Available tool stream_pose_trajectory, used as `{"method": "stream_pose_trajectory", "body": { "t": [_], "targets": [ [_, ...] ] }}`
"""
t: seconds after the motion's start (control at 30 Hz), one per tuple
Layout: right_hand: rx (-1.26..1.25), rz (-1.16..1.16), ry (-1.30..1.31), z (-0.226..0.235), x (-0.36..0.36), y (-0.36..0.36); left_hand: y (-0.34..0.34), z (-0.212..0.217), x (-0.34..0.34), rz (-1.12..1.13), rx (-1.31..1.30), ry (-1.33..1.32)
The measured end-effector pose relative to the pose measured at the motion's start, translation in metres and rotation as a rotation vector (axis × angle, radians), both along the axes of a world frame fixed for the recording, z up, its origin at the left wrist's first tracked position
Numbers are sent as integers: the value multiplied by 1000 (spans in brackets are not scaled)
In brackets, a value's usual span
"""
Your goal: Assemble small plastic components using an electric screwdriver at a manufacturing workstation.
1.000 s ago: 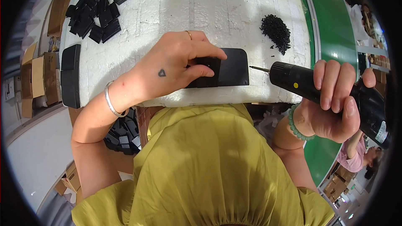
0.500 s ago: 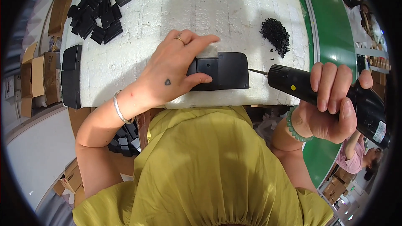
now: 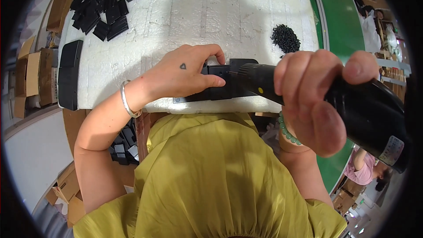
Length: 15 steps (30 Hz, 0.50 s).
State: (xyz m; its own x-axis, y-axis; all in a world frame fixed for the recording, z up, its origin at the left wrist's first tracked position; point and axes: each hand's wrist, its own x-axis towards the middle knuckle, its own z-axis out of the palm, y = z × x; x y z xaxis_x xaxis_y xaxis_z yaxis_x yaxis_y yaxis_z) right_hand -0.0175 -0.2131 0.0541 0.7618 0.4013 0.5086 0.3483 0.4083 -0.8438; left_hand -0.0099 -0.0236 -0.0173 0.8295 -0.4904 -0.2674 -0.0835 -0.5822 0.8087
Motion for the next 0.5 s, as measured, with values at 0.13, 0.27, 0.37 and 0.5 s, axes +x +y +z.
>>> {"method": "stream_pose_trajectory", "body": {
  "t": [0.13, 0.27, 0.37, 0.5],
  "targets": [
    [-36, 63, -23, -5, 4, 7, 1, -9, -4, 65, -81, -34],
    [-98, 64, -16, -4, 3, 11, 0, -4, 0, 7, 35, -7],
    [-142, 56, -76, -6, 5, 14, -1, -2, 1, -4, 63, 36],
    [-151, 67, -67, -3, 3, 23, 0, -7, -2, 6, 55, -23]
  ]
}}
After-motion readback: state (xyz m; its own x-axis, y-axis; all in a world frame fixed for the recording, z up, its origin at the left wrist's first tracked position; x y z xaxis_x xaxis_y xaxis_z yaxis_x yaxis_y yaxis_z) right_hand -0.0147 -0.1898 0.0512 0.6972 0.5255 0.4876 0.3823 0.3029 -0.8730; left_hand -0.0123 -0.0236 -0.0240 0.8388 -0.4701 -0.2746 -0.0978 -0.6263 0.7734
